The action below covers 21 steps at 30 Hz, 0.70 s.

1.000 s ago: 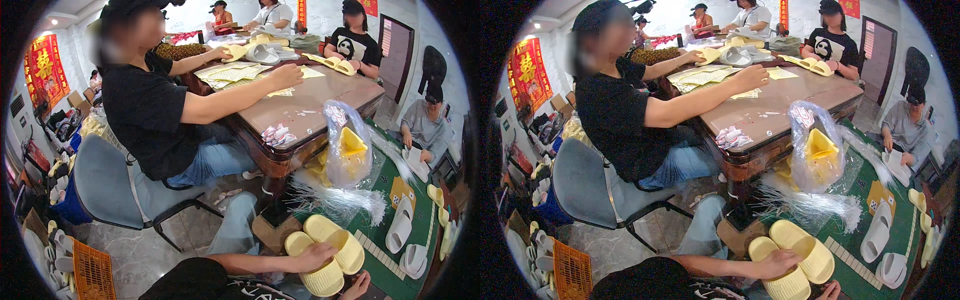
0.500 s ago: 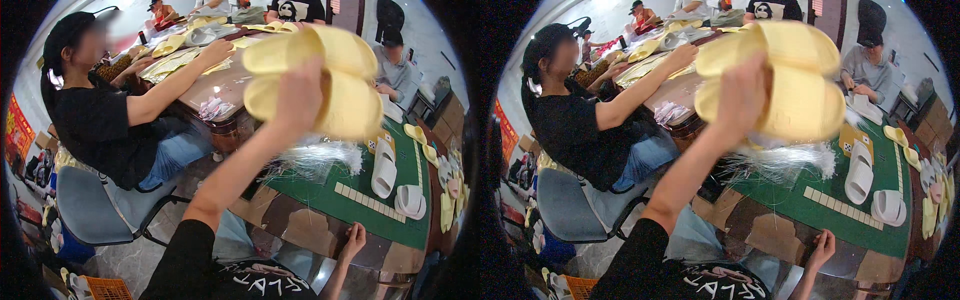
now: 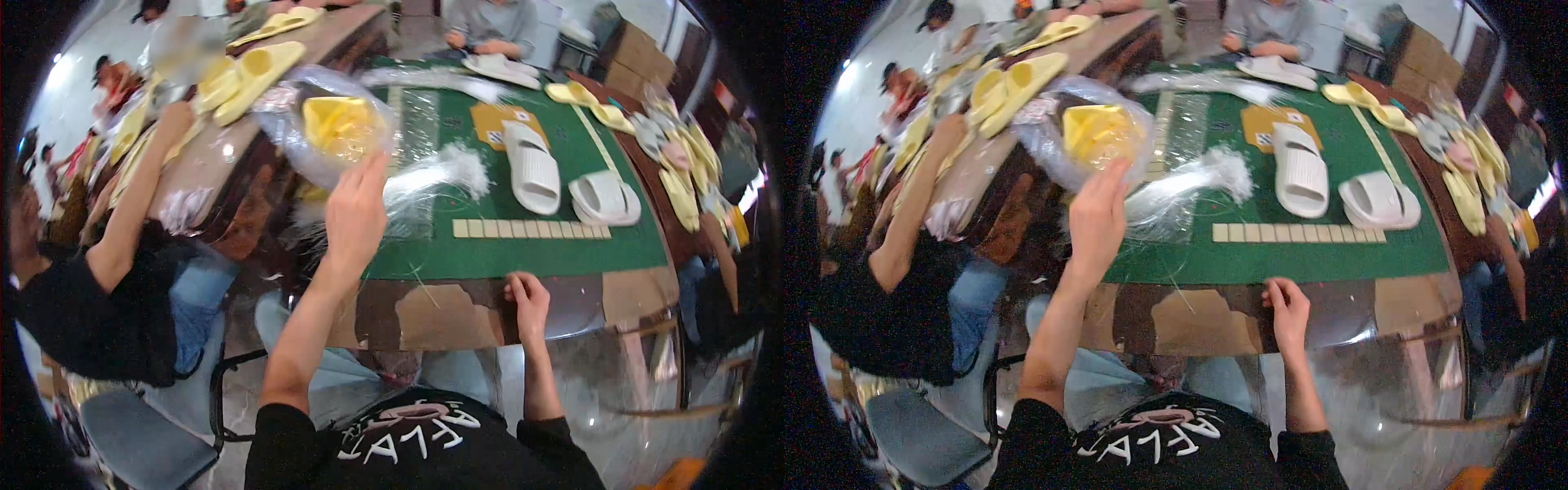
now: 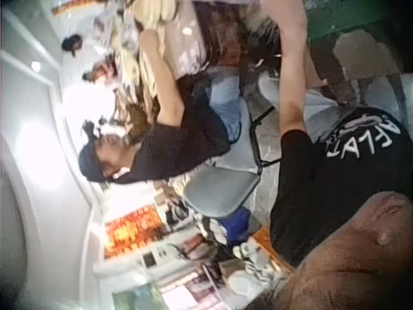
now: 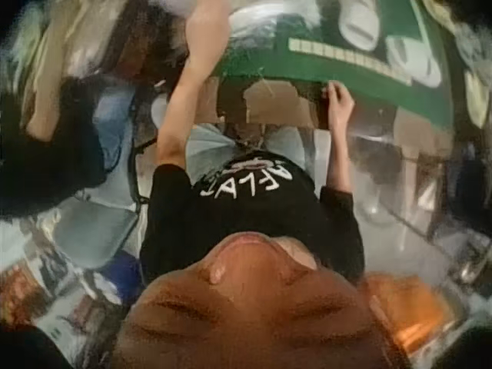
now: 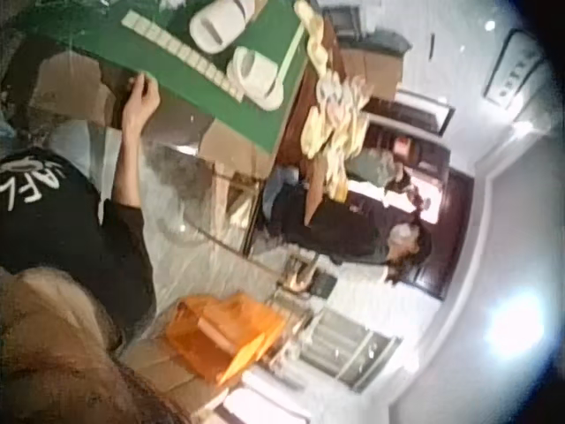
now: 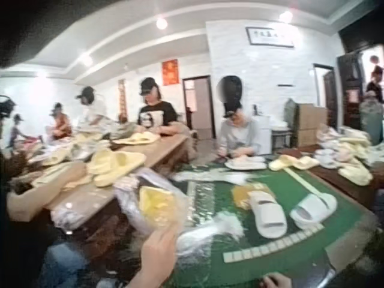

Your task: The person secures slippers together in pairs by threading plastic fasteners through them by hand.

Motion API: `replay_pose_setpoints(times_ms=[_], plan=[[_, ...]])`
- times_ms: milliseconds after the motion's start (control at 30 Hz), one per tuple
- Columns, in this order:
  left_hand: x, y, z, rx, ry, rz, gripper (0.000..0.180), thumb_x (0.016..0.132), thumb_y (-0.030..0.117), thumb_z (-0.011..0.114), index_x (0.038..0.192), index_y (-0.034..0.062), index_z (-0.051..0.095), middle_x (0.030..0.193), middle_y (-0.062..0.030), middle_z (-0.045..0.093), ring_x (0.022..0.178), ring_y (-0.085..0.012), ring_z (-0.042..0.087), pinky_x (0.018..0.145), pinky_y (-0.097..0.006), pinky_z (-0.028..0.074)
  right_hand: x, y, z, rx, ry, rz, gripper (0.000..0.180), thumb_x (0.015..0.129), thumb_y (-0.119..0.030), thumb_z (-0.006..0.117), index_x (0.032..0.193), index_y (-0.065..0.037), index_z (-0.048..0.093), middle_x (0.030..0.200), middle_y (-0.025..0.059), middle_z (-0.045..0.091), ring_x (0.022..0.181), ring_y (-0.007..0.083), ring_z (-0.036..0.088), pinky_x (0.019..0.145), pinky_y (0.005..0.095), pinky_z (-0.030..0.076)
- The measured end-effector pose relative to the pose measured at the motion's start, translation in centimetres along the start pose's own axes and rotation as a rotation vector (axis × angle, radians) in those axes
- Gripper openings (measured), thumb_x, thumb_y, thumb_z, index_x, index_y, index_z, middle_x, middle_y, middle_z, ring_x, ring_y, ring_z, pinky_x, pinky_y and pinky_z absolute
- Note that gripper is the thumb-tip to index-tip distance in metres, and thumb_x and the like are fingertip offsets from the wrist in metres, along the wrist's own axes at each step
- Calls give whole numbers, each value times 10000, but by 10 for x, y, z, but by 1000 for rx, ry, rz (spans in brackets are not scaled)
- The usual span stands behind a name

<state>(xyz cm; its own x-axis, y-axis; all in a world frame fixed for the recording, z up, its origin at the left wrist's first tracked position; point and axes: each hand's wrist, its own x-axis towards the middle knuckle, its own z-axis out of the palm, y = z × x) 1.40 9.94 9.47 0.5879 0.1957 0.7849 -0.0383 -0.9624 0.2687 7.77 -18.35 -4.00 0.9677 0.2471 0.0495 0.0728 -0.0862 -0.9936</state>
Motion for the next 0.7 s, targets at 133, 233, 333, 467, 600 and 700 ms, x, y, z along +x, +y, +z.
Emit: replay_pose_setpoints(times_ms=[133,233,333,467,600,700], plan=[[-61,21,26,-59,-72,84,280,743,-63,515,1004,-1,597,1095,-136,586,1019,-320,557,853,-381,464,26,-10,-21,189,-74,209,312,909,-220,496,1142,-15,525,967,82,623,768,139,613,661,250,487],[-92,25,41,-227,-127,-7,288,731,-69,504,997,-2,591,1007,-138,613,973,-311,579,832,-367,476,59,-13,-35,277,-52,256,451,924,-326,453,1199,31,448,1106,128,587,915,195,610,750,306,486],[-122,30,55,-278,-364,-31,301,729,-55,492,1007,4,593,1006,-139,616,957,-289,584,821,-365,479,100,1,-51,498,-224,357,600,899,-491,420,1237,3,382,1157,151,553,1013,240,579,787,343,484],[-141,32,61,-310,-446,16,296,685,-80,510,959,-20,604,1036,-127,597,1009,-273,553,833,-352,473,142,3,-34,627,-251,421,583,889,-499,436,1198,-9,371,1161,162,543,1050,258,563,811,389,468],[-144,27,64,-380,-445,-7,279,705,-67,510,960,-19,611,1042,-119,604,1005,-290,557,865,-356,462,160,14,-25,622,-85,308,417,889,-178,485,1220,44,362,1125,175,539,970,306,602,698,361,526],[-145,23,59,-343,-447,4,302,703,-69,506,981,-16,609,1064,-119,598,1026,-290,551,885,-354,454,149,14,-20,605,-60,306,428,861,-108,479,1240,49,355,1113,180,546,980,323,595,692,363,531]])
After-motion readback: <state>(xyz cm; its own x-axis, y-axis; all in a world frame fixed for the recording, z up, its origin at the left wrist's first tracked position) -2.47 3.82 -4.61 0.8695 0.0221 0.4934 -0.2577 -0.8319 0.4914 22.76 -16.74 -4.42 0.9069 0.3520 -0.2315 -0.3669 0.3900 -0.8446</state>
